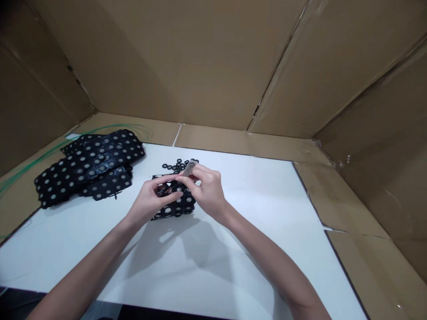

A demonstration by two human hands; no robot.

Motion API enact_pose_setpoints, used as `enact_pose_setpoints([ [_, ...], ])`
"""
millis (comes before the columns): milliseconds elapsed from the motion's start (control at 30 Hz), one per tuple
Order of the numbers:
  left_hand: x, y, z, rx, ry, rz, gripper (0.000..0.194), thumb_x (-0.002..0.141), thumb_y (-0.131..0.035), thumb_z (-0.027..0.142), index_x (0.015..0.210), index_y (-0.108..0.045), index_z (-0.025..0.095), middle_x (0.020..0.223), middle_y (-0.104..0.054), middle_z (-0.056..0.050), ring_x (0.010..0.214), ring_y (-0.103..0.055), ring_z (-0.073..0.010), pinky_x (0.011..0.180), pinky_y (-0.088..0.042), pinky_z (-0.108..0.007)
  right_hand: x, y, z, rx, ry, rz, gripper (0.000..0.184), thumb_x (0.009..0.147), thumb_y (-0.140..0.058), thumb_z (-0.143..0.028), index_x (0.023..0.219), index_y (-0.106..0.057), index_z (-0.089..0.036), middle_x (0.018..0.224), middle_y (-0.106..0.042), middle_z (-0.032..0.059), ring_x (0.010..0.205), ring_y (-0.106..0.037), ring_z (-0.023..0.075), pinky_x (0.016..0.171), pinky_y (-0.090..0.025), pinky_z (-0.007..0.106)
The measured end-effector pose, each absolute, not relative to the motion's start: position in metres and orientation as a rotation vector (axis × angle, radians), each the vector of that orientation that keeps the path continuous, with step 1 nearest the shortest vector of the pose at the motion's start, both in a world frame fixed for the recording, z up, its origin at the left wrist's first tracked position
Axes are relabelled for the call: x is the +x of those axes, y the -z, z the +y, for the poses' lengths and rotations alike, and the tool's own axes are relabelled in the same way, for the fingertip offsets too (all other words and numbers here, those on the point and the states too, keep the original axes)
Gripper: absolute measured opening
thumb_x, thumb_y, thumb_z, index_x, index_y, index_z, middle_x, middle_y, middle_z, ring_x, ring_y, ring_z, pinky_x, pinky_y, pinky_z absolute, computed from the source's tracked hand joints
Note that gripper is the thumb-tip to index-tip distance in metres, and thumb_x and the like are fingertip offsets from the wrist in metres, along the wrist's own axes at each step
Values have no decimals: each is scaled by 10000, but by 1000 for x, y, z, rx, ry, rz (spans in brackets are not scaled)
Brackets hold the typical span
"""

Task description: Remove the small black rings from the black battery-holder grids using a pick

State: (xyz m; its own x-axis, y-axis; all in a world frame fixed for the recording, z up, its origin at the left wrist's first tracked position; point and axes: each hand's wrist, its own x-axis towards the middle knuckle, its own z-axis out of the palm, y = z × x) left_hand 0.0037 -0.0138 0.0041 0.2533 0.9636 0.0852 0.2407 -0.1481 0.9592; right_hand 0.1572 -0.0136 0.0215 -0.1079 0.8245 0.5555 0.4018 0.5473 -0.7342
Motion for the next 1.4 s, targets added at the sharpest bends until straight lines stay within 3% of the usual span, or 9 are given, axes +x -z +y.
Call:
enact_pose_setpoints([
  [67,4,-6,-16,1640,-997,1177,346,706,-601,222,1051,-631,216,1064,-658,-29,749,-612,-163,684,-470,-277,159,-24,-13,-1029,-566,-1641,71,749,-617,-215,715,-658,-168,728,-659,20,660,-599,123,586,-505,234],
  [233,4,-6,-17,1677,-1063,1131,372,737,-575,223,1108,-597,222,1139,-620,-37,956,-578,-188,775,-457,-274,160,-28,-16,-966,-546,-1632,57,742,-616,-176,716,-665,-182,732,-659,15,695,-599,131,612,-508,246],
  [533,4,-2,-17,1667,-1079,1167,420,708,-613,263,1127,-587,258,1133,-622,-29,656,-579,-124,622,-478,-256,163,-30,-16,-923,-462,-1731,94,770,-585,-176,714,-659,-193,718,-653,16,701,-599,140,620,-508,270],
  [733,3,-4,-18,1717,-1075,1144,436,711,-588,193,1145,-583,232,1099,-641,-36,665,-575,-134,625,-459,-259,162,-32,-17,-831,-339,-1891,108,783,-568,-143,722,-642,-192,724,-661,25,704,-608,139,656,-513,280],
  [933,4,-5,-18,1734,-1042,1135,450,719,-549,153,1160,-572,237,1134,-625,-25,859,-593,-176,725,-461,-274,157,-26,-17,-871,-252,-1914,132,804,-537,-146,728,-640,-180,710,-656,38,672,-601,132,630,-512,274],
  [1067,4,-5,-15,1659,-1024,1146,491,696,-567,153,1179,-552,240,1118,-626,-29,767,-595,-159,683,-468,-275,157,-21,-16,-855,-211,-1930,142,806,-528,-149,741,-649,-186,729,-663,43,685,-606,140,636,-514,283],
  [1167,4,-3,-13,1518,-1080,1148,470,673,-602,169,1141,-572,209,1069,-634,-41,750,-584,-146,674,-465,-261,158,-19,-14,-860,-235,-1864,124,797,-547,-159,740,-652,-191,729,-665,38,689,-609,144,644,-517,291],
  [1400,7,1,-12,1355,-1108,1217,248,651,-656,251,882,-685,166,706,-655,-11,656,-566,-140,663,-464,-277,162,-17,-7,-900,-344,-1774,114,775,-572,-153,708,-658,-188,717,-669,27,705,-612,148,655,-511,293],
])
